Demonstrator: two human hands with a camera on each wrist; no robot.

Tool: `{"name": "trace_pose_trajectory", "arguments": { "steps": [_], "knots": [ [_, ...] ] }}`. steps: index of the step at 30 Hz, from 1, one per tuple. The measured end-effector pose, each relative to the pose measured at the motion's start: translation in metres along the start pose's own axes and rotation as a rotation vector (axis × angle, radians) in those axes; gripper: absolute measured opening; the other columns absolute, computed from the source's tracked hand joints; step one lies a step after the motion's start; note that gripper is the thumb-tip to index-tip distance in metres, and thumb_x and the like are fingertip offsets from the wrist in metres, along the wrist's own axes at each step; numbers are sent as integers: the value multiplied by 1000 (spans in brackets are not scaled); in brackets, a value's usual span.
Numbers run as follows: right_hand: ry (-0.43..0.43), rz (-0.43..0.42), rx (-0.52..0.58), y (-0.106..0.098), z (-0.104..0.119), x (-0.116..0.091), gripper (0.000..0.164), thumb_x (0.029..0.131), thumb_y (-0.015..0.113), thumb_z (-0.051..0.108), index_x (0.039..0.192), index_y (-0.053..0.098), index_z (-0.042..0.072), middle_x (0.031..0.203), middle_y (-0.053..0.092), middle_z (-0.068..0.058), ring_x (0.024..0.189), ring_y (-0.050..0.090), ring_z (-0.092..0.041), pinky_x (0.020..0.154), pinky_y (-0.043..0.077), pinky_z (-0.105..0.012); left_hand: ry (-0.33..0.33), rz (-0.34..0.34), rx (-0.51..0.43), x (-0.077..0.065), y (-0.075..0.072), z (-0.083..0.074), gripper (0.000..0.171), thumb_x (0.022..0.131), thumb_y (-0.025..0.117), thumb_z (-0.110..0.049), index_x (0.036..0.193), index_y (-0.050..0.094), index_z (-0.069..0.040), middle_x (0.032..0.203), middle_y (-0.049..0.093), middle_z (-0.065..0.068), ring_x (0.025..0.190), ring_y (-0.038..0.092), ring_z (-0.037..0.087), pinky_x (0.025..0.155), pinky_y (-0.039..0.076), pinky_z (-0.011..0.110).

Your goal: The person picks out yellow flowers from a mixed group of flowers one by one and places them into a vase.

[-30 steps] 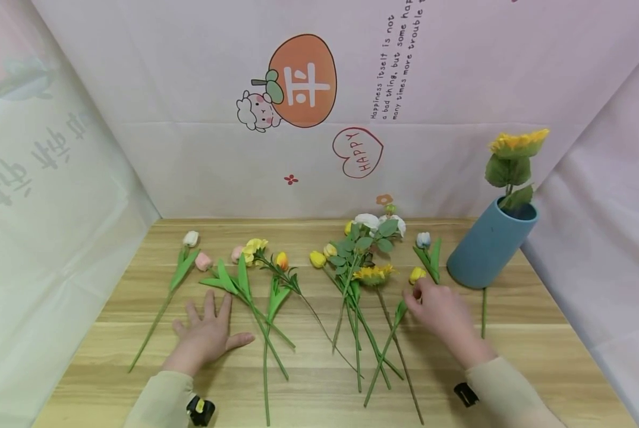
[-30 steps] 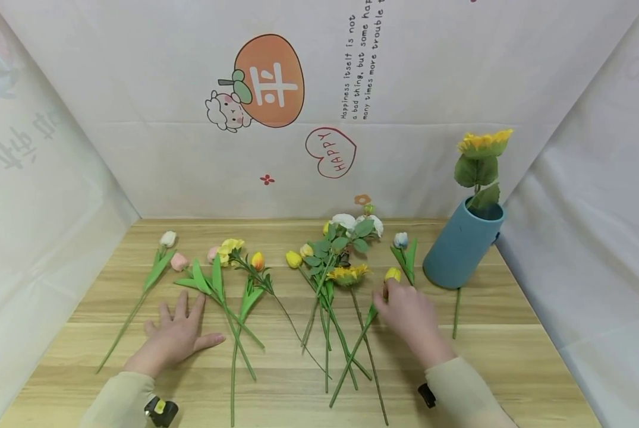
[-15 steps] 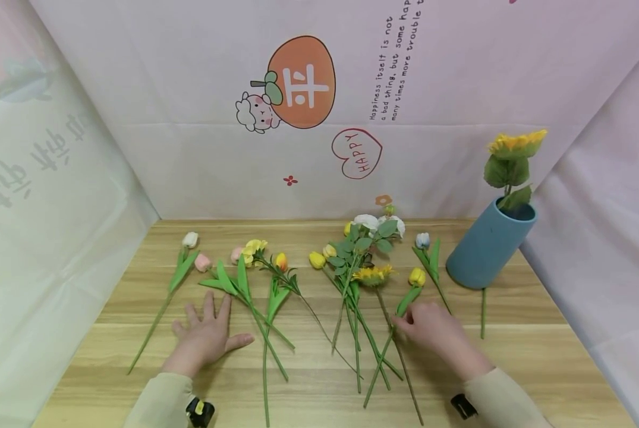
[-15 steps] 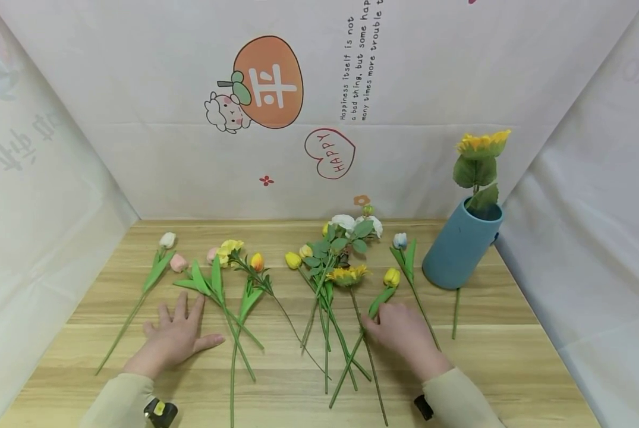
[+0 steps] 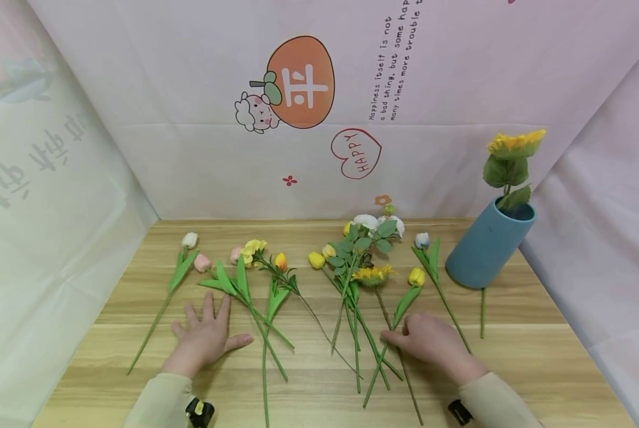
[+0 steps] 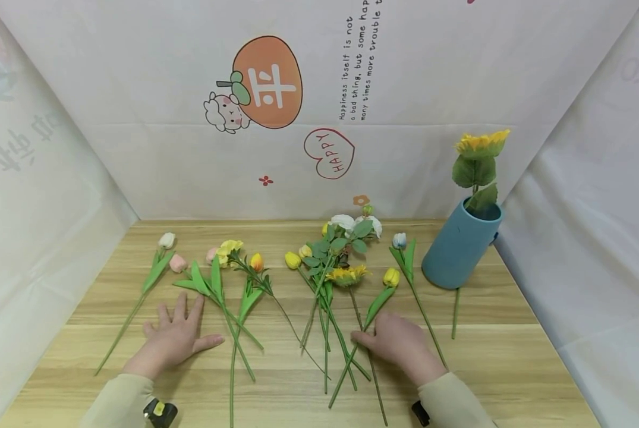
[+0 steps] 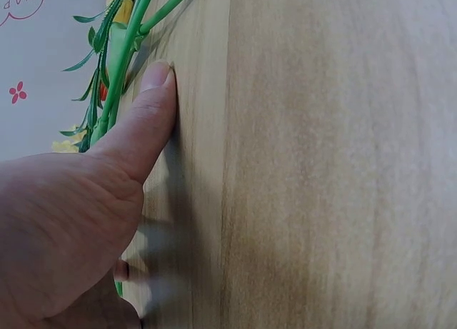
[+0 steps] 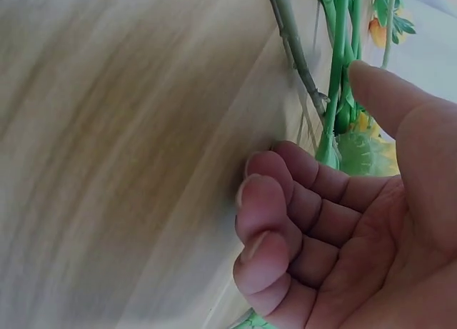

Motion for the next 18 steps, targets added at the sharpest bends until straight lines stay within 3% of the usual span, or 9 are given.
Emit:
{"name": "trace_pose_trajectory", "arguments": {
  "steps": [11, 18],
  "knots": [
    [-4, 6, 16, 0, 2, 1, 50, 91, 61, 43, 52, 43, 17, 45, 30, 5, 42, 25, -11, 43, 23, -27, -1, 5, 1, 0, 1, 1, 107, 82, 48, -76, 153, 14, -4, 152, 1, 38, 122, -4, 72, 85, 6, 89],
    [5, -38, 11, -7, -4, 3, 31, 89, 58, 26, 61, 50, 14, 54, 43, -1, 48, 40, -16, 47, 35, -33, 3, 0, 6, 0, 0, 0, 107, 82, 49, -76, 153, 15, -3, 152, 2, 38, 122, -3, 72, 85, 7, 89]
  ]
}}
Point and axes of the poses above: each hand's wrist, its own x-axis towards the middle knuckle, its own y-axis out of the palm, z = x × y, the point moved 10 cm from there along x, towards the middle knuckle
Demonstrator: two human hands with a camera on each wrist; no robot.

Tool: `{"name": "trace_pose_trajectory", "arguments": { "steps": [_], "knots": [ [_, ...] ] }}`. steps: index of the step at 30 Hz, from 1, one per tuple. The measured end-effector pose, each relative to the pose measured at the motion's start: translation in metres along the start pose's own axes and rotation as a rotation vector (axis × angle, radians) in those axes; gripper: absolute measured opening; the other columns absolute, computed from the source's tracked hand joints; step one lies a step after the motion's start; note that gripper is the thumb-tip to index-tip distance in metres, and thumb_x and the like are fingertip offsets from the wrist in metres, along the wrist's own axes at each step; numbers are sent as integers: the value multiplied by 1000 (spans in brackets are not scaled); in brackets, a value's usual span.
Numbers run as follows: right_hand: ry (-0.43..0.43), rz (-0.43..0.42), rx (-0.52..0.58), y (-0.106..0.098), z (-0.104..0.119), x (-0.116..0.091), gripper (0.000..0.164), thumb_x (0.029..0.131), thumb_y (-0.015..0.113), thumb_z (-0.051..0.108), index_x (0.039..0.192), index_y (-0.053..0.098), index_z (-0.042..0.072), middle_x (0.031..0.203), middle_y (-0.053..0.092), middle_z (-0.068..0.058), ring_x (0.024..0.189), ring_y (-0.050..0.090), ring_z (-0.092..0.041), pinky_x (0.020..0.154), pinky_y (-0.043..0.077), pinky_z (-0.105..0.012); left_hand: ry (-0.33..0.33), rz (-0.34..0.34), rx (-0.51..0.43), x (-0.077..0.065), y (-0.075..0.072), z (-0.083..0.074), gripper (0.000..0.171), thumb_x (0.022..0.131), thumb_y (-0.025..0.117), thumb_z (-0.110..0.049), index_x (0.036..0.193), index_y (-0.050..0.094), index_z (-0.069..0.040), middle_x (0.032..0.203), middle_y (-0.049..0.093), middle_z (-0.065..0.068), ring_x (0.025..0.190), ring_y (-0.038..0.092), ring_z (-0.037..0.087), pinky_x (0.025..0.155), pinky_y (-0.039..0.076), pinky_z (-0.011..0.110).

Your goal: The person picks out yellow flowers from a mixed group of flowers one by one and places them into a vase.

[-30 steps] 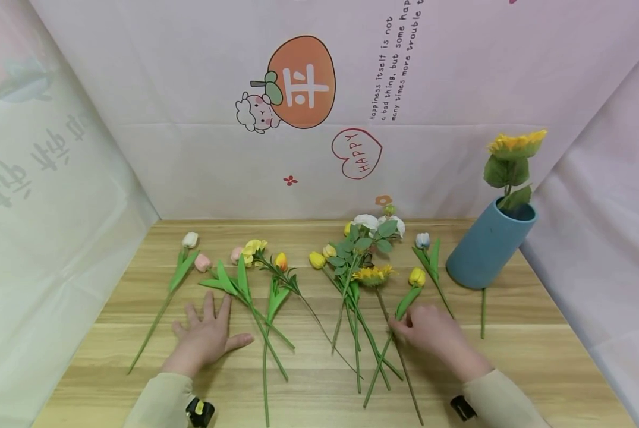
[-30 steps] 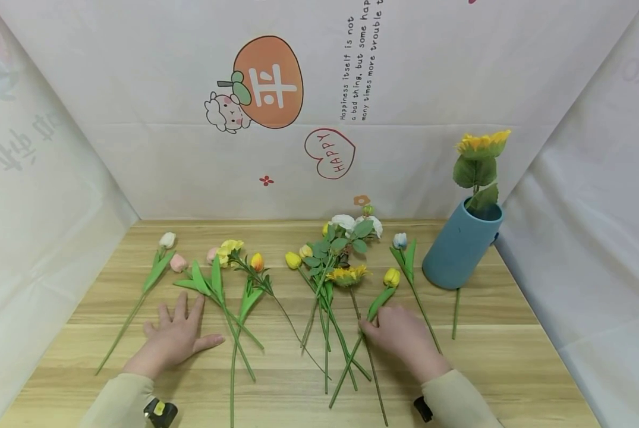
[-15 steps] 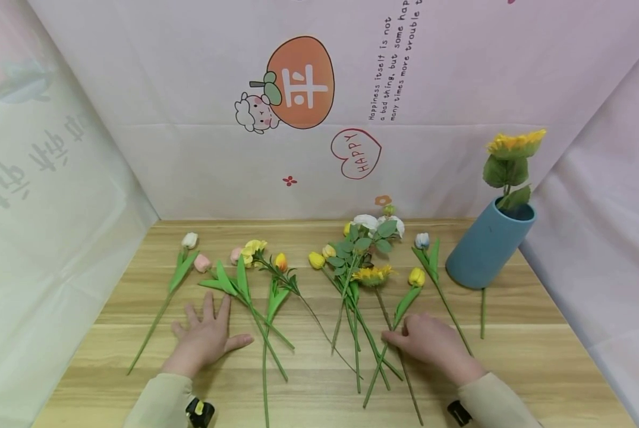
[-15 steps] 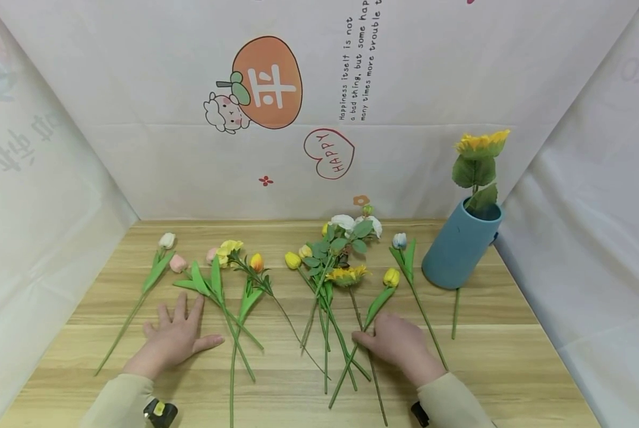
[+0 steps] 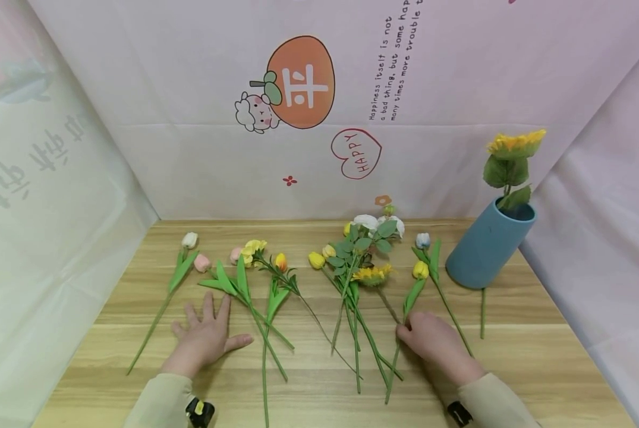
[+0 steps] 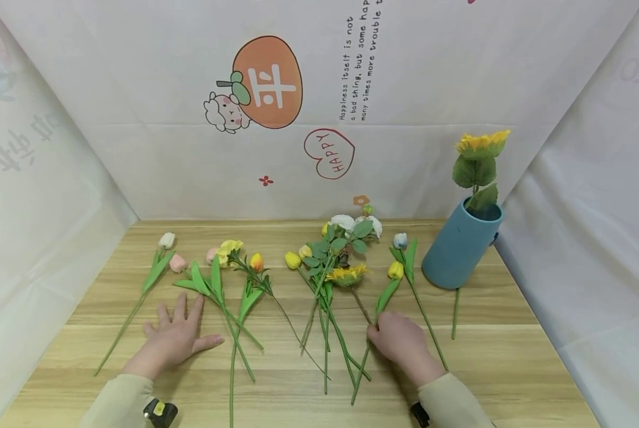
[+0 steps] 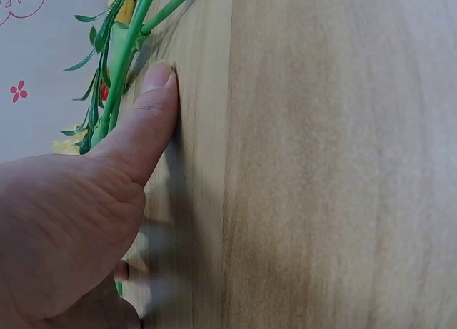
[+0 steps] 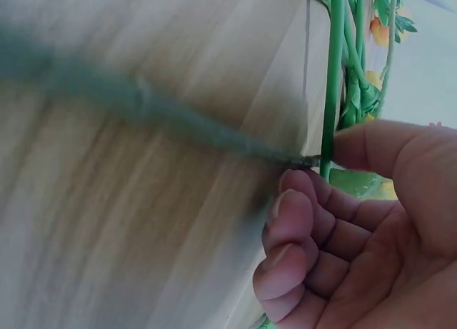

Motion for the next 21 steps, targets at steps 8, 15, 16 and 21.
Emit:
{"name": "trace_pose_trajectory", "arguments": {
  "steps": [8, 15, 16, 21],
  "knots": [
    [-19, -120, 89, -11, -8, 5, 29, 88, 55, 11, 60, 48, 13, 51, 40, 1, 46, 35, -14, 46, 32, -30, -1, -2, -4, 1, 1, 1, 107, 82, 49, -76, 153, 15, -4, 152, 2, 37, 122, -3, 72, 85, 6, 89],
    [-81, -202, 85, -26, -9, 5, 15, 92, 57, 7, 78, 63, 5, 67, 61, -3, 56, 51, -15, 52, 47, -37, 3, -7, -3, 1, 1, 1, 107, 81, 49, -76, 153, 14, -4, 152, 2, 38, 122, -3, 72, 84, 6, 89],
    [-84, -207, 87, -27, -9, 6, 13, 93, 58, 6, 81, 64, 3, 68, 61, -4, 56, 51, -16, 52, 47, -37, 3, -8, -2, 1, 1, 1, 107, 81, 49, -76, 153, 14, -4, 152, 2, 38, 122, -3, 72, 84, 6, 89],
    [-100, -236, 91, -37, -11, 8, 11, 93, 61, 7, 86, 64, 0, 63, 56, -2, 53, 49, -14, 50, 46, -35, 6, -10, -5, 1, 1, 1, 107, 81, 48, -77, 153, 14, -4, 152, 2, 38, 122, -4, 72, 84, 5, 89]
  ]
}}
Point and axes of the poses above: each hand's wrist, its own x-axis towards the middle knuckle, its own y-axis out of the palm, z = x × y, the point moved 10 cm from there along x, towards the middle knuckle
